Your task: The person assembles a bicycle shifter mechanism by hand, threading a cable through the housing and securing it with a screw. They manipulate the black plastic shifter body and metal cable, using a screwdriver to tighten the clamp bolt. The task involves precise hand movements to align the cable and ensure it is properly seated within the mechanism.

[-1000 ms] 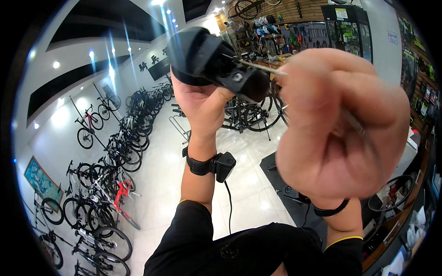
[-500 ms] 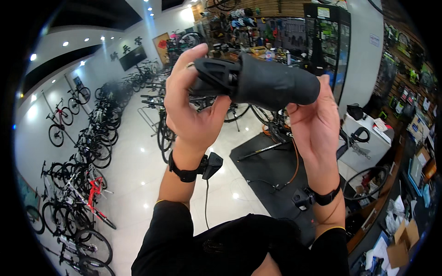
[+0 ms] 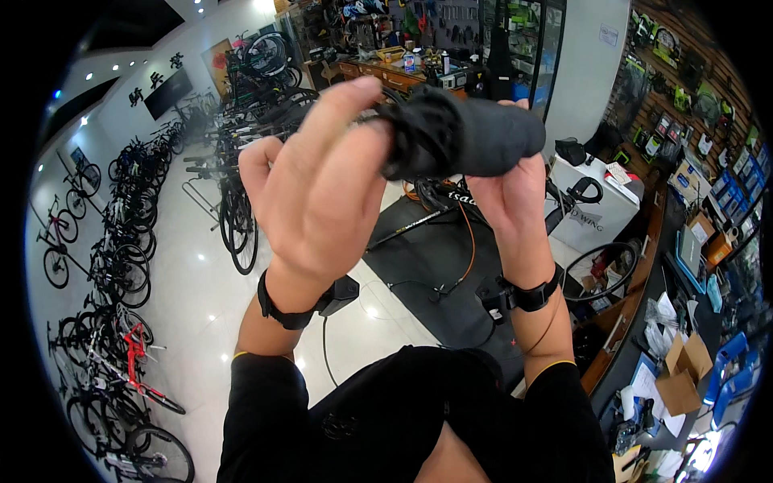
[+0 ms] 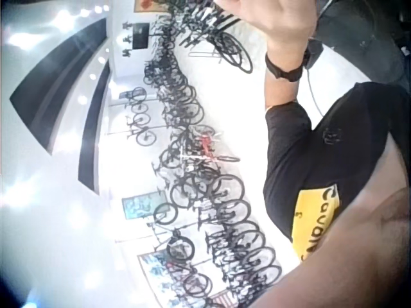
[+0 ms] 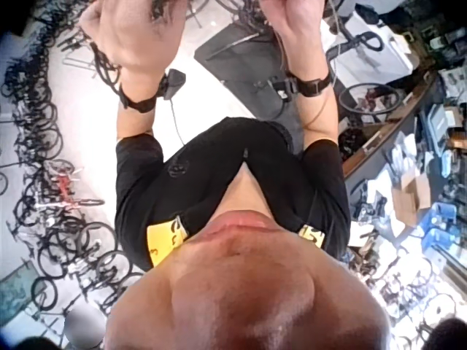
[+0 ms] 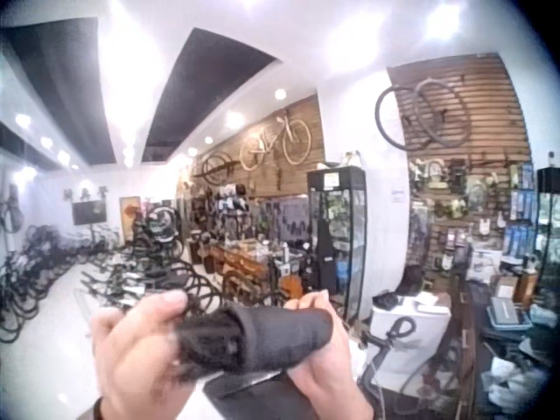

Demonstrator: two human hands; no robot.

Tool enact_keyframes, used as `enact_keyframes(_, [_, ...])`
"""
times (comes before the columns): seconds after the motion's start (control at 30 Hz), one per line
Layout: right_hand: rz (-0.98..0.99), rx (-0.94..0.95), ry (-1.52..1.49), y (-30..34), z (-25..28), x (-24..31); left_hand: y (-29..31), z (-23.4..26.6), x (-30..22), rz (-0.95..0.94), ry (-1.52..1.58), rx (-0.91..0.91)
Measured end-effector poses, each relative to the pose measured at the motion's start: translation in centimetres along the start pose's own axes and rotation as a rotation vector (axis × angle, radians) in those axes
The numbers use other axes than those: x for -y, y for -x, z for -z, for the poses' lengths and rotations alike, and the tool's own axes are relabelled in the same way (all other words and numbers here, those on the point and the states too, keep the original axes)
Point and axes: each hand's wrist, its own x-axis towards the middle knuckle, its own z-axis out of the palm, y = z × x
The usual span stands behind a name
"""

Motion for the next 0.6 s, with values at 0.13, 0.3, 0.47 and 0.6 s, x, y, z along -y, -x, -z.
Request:
enact_keyframes(0.13, [0.102, 0.032, 0.251, 0.2, -0.2, 0.9, 2.2, -3.7, 2.2, 0.140, 0.258, -0.251])
enact_keyframes(0.3, [0.245, 0.053, 0.320, -0.1, 1.6, 3.3, 4.0, -4.9, 2.5, 0.352, 0.436, -0.277])
enact_keyframes(0.47, [0.542, -0.038, 0.707, -0.3, 0.9, 4.6, 6.0, -5.0, 2.1, 0.755, 0.791, -0.156])
enact_keyframes(0.6, [0.595, 0.178, 1.268, 0.9, 0.4, 1.9, 6.3, -5.9, 0.8, 0.916, 1.042, -0.132])
